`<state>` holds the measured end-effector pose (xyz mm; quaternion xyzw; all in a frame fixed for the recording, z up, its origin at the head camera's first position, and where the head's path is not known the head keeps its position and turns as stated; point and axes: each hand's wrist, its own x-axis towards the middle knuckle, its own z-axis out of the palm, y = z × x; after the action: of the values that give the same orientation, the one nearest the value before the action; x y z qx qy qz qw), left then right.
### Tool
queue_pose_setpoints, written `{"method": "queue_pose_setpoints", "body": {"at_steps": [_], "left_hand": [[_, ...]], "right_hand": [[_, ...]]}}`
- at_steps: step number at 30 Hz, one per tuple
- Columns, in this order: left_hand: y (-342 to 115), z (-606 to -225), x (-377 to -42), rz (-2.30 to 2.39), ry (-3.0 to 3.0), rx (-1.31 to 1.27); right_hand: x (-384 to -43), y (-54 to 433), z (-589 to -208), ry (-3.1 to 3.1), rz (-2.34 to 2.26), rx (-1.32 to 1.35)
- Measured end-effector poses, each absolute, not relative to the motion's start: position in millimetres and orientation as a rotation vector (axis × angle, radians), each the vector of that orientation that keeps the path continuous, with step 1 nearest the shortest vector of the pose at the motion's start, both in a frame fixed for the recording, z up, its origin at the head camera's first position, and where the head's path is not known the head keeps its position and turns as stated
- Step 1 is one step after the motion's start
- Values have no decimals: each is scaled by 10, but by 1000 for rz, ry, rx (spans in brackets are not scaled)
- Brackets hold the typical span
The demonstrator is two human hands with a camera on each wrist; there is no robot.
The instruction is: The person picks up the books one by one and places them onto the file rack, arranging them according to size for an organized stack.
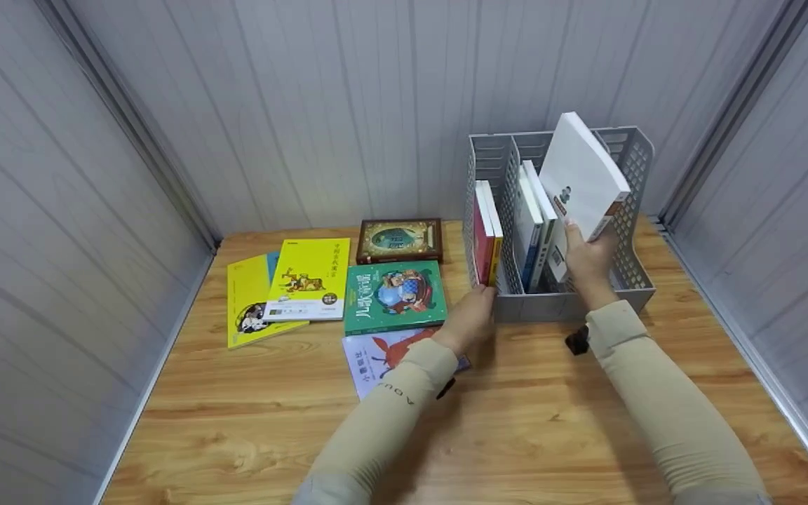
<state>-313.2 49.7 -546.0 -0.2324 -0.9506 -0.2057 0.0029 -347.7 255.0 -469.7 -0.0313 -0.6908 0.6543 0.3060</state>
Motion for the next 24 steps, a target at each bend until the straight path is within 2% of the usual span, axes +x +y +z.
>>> {"method": "queue_pose_setpoints", "body": {"at_steps": [14,16,21,22,24], "left_hand": [[505,-5515,-3203,-442,-2944,-769],[521,-5653,-3278,-436,-2901,-784],[518,-5652,-3265,-450,-2894,-790],[495,-5520,-3186,-454,-2916,-787],[500,-5519,-3182,-453,-2918,-778]], "right_hand": [[-3641,2551,-4970,-1963,1774,-87],[-3661,2558,-5026,-1991,1772,-98],[-3710,2556,-5134,-2039,1787,-112],[-3719,2553,-5147,-2046,1783,-118],[-3739,2544,-5159,-2054,1774,-129]]}}
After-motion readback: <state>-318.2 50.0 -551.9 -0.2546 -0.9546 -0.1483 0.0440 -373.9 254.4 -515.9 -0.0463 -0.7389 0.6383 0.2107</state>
